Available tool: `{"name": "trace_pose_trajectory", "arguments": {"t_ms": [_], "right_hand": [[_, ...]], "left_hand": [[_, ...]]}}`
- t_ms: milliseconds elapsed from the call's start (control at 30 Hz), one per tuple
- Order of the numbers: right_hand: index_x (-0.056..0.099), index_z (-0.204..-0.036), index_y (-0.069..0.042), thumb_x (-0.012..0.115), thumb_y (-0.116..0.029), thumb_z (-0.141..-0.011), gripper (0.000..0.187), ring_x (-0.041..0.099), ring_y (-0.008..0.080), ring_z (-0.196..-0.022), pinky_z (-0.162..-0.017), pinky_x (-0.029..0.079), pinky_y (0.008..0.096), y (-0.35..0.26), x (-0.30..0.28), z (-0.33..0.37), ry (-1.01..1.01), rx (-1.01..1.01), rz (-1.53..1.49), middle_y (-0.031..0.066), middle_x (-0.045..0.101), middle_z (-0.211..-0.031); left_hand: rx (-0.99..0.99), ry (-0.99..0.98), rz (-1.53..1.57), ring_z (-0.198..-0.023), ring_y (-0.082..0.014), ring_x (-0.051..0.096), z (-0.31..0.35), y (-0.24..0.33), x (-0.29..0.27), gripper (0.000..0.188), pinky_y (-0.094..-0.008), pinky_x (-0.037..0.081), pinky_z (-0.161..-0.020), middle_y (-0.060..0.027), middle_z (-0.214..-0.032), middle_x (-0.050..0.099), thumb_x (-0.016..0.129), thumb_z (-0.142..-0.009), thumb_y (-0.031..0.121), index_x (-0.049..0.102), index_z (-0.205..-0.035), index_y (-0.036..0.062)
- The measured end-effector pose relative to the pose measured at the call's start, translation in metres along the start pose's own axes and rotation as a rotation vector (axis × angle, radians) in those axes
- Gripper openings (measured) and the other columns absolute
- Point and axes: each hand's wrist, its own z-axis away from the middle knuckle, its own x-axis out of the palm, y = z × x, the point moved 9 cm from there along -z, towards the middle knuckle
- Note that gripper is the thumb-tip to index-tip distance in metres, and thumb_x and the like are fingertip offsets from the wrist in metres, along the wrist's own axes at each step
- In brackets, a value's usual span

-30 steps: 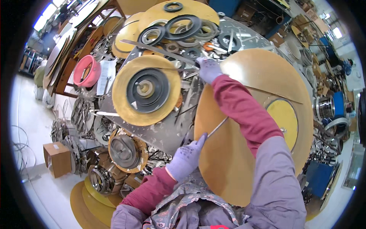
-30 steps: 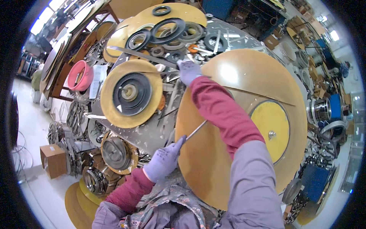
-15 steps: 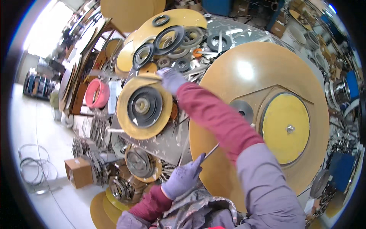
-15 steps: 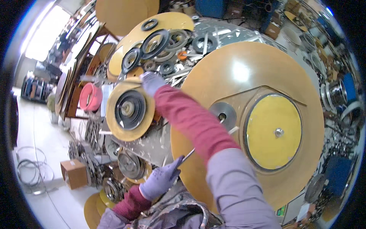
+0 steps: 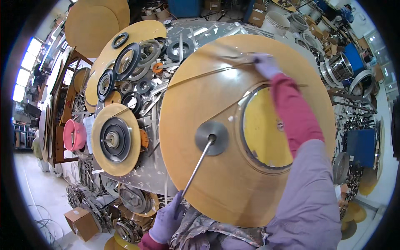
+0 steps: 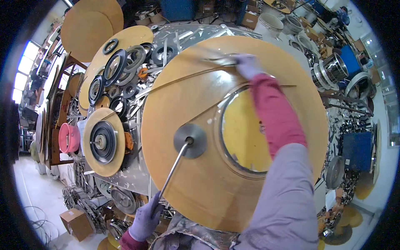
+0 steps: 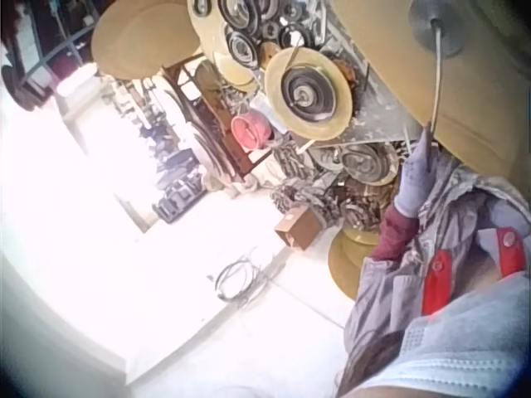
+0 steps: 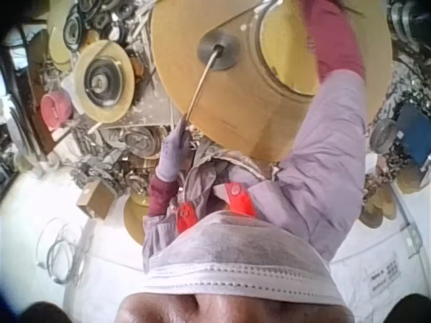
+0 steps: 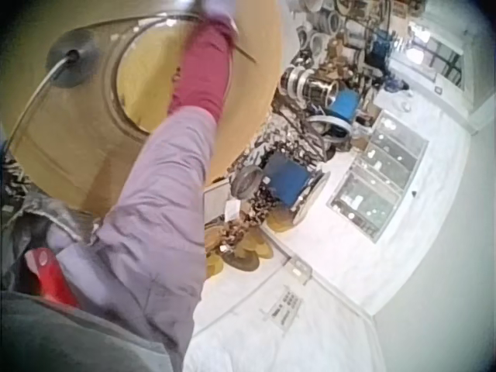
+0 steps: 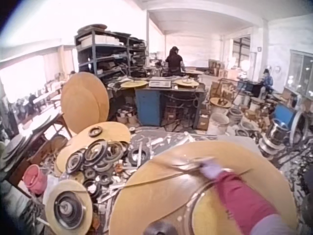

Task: The person uses a metal rod and a flat metal bar to bend and shape a metal ring on a yellow circular workbench. They repeatedly adjust the ring's curvature, remove it to inspect, and place it back on the bench to continue shaping. The person also handles a black rubber ring, placing it on a stack of similar items.

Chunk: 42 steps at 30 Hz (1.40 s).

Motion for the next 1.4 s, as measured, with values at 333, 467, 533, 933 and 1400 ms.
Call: {"name": "trace_pose_trajectory", "arguments": {"t_ms": [333, 467, 533, 933, 1400], "right_hand": [[0.063, -0.104, 0.0, 0.055, -0.035, -0.093, 0.038, 0.062, 0.0363, -0.082, -0.072, 0.047, 0.0464, 0.159, -0.149, 0.615, 0.079, 1.173, 0.357, 0.0222, 0.065, -0.09], [0.065, -0.102, 0.004, 0.058, -0.026, -0.094, 0.032, 0.061, 0.0174, -0.058, -0.053, 0.047, 0.0341, -0.013, -0.123, 0.708, 0.351, 1.147, -0.205, 0.0047, 0.064, -0.067], [0.065, -0.104, 0.001, 0.06, -0.024, -0.093, 0.028, 0.062, 0.016, -0.061, -0.055, 0.049, 0.0316, -0.062, -0.118, 0.68, 0.354, 1.344, -0.68, 0.0047, 0.066, -0.075], [0.069, -0.109, -0.009, 0.056, -0.028, -0.091, 0.029, 0.059, 0.0182, -0.079, -0.078, 0.047, 0.03, 0.035, -0.271, 0.542, 0.213, 0.825, 0.132, 0.0046, 0.066, -0.088], [0.071, -0.105, -0.007, 0.066, -0.015, -0.085, 0.022, 0.053, 0.0075, -0.066, -0.061, 0.044, 0.0212, 0.124, -0.202, 0.5, 0.29, 0.975, -0.254, -0.0016, 0.064, -0.082]], "left_hand": [[-0.06, -0.04, -0.039, -0.078, -0.0415, 0.063, 0.022, -0.02, -0.02, 0.049, -0.0437, 0.049, -0.066, -0.0273, -0.085, 0.06, 0.054, -0.083, -0.001, 0.045, -0.131, -0.0021], [0.111, 0.094, -0.125, -0.068, -0.0397, 0.062, -0.015, -0.032, -0.032, 0.043, -0.0435, 0.048, -0.059, -0.0256, -0.072, 0.057, 0.053, -0.086, 0.001, 0.049, -0.129, -0.0004], [0.116, 0.094, -0.086, -0.062, -0.0315, 0.063, -0.04, -0.033, -0.039, 0.044, -0.0418, 0.048, -0.058, -0.023, -0.069, 0.057, 0.052, -0.086, 0.001, 0.049, -0.13, 0.0002], [0.227, 0.062, -0.12, -0.056, -0.0327, 0.061, -0.064, -0.039, -0.065, 0.044, -0.0422, 0.047, -0.056, -0.0227, -0.071, 0.06, 0.053, -0.087, 0.004, 0.048, -0.131, 0.0034], [0.242, 0.123, -0.16, -0.073, -0.0396, 0.062, -0.061, -0.076, -0.071, 0.043, -0.0477, 0.047, -0.066, -0.0258, -0.079, 0.061, 0.053, -0.088, 0.008, 0.048, -0.13, 0.0039]]}}
